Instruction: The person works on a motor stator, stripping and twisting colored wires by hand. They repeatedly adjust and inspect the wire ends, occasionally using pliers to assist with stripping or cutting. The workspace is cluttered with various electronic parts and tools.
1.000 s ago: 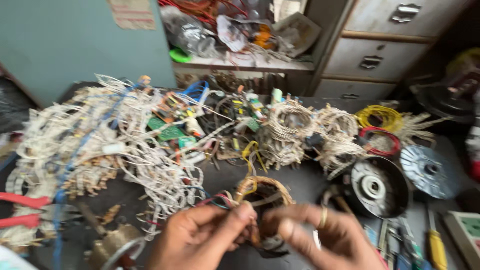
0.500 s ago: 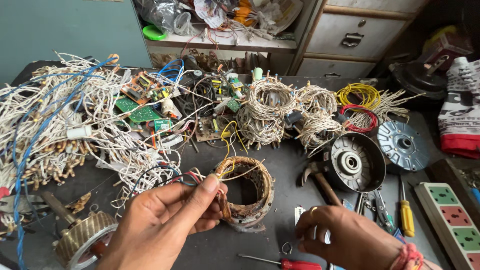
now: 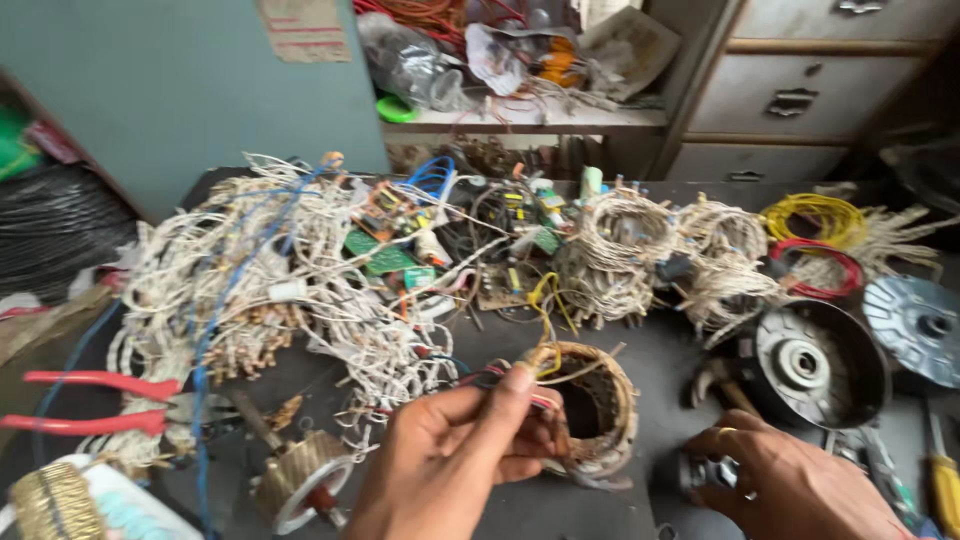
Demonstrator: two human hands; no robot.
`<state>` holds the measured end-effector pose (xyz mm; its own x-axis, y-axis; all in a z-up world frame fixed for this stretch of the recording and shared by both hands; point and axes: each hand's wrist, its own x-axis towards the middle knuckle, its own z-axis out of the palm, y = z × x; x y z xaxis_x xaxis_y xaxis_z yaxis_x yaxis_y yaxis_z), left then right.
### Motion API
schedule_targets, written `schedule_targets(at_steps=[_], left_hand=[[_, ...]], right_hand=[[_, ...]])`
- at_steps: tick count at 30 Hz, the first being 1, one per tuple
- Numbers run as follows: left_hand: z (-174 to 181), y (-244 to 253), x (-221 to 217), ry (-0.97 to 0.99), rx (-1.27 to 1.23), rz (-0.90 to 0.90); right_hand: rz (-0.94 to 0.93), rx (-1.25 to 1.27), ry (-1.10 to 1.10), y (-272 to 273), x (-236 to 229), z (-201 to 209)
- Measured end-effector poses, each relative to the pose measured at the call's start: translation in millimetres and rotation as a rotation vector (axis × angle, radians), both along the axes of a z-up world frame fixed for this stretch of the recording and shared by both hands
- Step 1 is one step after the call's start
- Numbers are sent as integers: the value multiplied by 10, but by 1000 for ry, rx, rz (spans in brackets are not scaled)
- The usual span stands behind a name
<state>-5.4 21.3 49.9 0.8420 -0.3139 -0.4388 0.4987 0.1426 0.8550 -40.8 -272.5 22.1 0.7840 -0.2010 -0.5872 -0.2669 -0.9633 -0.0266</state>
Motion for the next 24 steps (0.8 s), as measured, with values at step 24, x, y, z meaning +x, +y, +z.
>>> schedule_targets(at_steps=[24], left_hand=[[256,-123,-145,-301,113,191]], right_hand=[[-340,1411,-1060,615,-274,295]])
